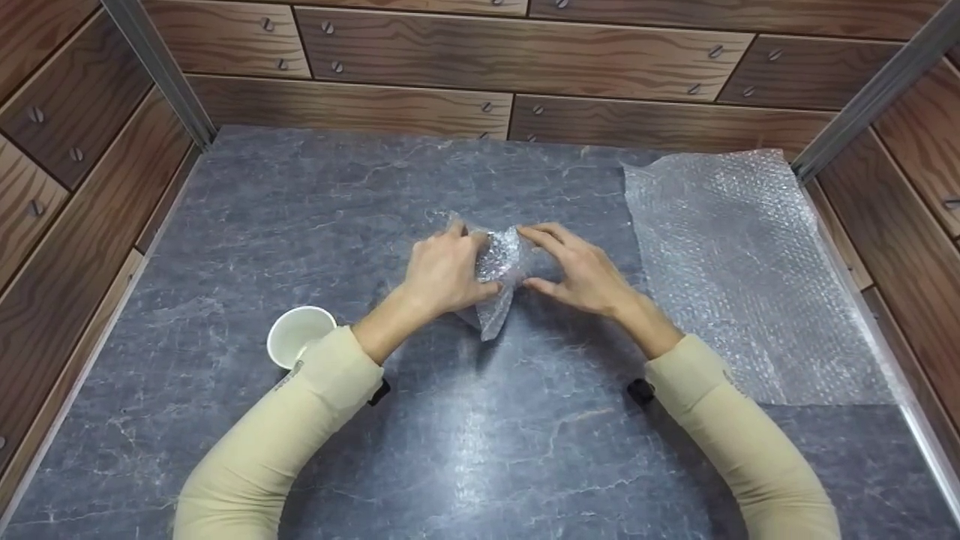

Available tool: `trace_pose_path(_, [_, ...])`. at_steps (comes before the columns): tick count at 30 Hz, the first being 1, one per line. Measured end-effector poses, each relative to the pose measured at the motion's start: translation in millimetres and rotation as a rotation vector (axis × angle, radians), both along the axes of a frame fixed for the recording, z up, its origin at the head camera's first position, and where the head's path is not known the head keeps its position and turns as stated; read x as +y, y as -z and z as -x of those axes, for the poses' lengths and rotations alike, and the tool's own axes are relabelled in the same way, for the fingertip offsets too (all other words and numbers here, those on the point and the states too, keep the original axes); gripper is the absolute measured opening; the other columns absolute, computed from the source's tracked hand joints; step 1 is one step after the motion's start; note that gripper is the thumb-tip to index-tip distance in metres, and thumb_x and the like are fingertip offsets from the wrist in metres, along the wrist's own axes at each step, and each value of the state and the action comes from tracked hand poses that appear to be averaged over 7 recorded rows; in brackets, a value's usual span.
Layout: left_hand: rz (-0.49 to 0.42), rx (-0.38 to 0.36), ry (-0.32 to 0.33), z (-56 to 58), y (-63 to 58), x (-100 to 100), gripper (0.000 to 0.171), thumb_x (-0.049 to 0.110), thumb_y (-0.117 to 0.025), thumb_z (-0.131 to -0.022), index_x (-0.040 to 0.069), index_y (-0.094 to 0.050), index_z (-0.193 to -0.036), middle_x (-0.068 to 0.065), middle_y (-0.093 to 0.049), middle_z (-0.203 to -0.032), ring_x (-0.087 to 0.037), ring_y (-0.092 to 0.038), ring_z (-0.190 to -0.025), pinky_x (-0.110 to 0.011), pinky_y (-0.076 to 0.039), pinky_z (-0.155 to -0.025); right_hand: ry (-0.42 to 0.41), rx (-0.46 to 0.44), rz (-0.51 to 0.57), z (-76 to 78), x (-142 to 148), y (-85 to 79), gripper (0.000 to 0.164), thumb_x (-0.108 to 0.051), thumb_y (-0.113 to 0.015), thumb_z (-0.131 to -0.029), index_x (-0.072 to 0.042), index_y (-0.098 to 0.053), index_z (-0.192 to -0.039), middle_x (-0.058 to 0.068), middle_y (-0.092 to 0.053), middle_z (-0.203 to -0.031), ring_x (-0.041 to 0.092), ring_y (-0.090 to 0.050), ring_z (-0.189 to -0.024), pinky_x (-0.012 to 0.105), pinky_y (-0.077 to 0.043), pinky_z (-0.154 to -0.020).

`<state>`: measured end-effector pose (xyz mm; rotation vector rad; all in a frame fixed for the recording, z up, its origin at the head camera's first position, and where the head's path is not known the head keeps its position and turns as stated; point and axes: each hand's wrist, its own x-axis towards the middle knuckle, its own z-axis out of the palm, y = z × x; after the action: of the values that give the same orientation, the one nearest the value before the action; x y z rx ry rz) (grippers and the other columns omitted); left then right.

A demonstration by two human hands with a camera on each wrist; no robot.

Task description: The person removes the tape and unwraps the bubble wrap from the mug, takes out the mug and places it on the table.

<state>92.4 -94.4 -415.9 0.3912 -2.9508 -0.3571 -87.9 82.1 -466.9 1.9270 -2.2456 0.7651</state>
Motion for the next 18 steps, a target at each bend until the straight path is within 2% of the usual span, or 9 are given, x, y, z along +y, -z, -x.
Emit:
trace_pose_path(6, [0.0, 0.02, -0.004, 0.5, 1.3, 1.7, 0.068, 0.053, -0.083, -0.085, 0.014, -0.068, -0.138, -0.018, -0.066, -0.134, -0.04, -0.074, -0.106, -0.053, -0.065, -0.086, -0.022, -0.107, -0.01, -4.9, -1.5, -1.4, 0.076, -0.01, -0.081, -0.09, -0.01, -0.046, -0.158, 0.018, -0.066, -0.139, 0.039, -0.07, -0.117, 0.051, -0.062, -0.102])
trace_pose_path(9, [0.003, 0.032, -0.005, -1.0, 2.5, 2.1, 0.069, 0.053, -0.083, -0.085, 0.013, -0.067, -0.139, -0.017, -0.065, -0.134, -0.04, -0.074, -0.106, -0.053, -0.065, -0.085, -0.039, -0.127, 0.011, -6.4, -2.9, -0.5, 0.076, -0.004, -0.08, -0.089, -0.009, -0.047, -0.157, 0.019, -0.066, -0.138, 0.036, -0.071, -0.113, 0.051, -0.062, -0.101])
trace_pose_path(12, [-0.004, 0.037, -0.011, -3.9, 4.1, 2.2, 0.071, 0.055, -0.082, -0.086, 0.013, -0.065, -0.14, -0.017, -0.064, -0.138, -0.04, -0.073, -0.11, -0.053, -0.065, -0.086, -0.055, -0.143, 0.025, -7.0, -4.4, 1.1, 0.075, 0.0, -0.079, -0.088, -0.007, -0.048, -0.156, 0.02, -0.066, -0.134, 0.034, -0.071, -0.106, 0.05, -0.064, -0.095])
trace_pose_path(18, [-0.075, 0.065, -0.024, -12.5, 6.0, 3.6, 0.071, 0.053, -0.081, -0.088, 0.011, -0.062, -0.142, -0.019, -0.057, -0.152, -0.042, -0.067, -0.123, -0.059, -0.063, -0.093, -0.054, -0.147, 0.018, -8.3, -5.3, 1.8, 0.075, 0.0, -0.079, -0.088, -0.008, -0.048, -0.156, 0.02, -0.065, -0.133, 0.034, -0.071, -0.103, 0.049, -0.065, -0.092])
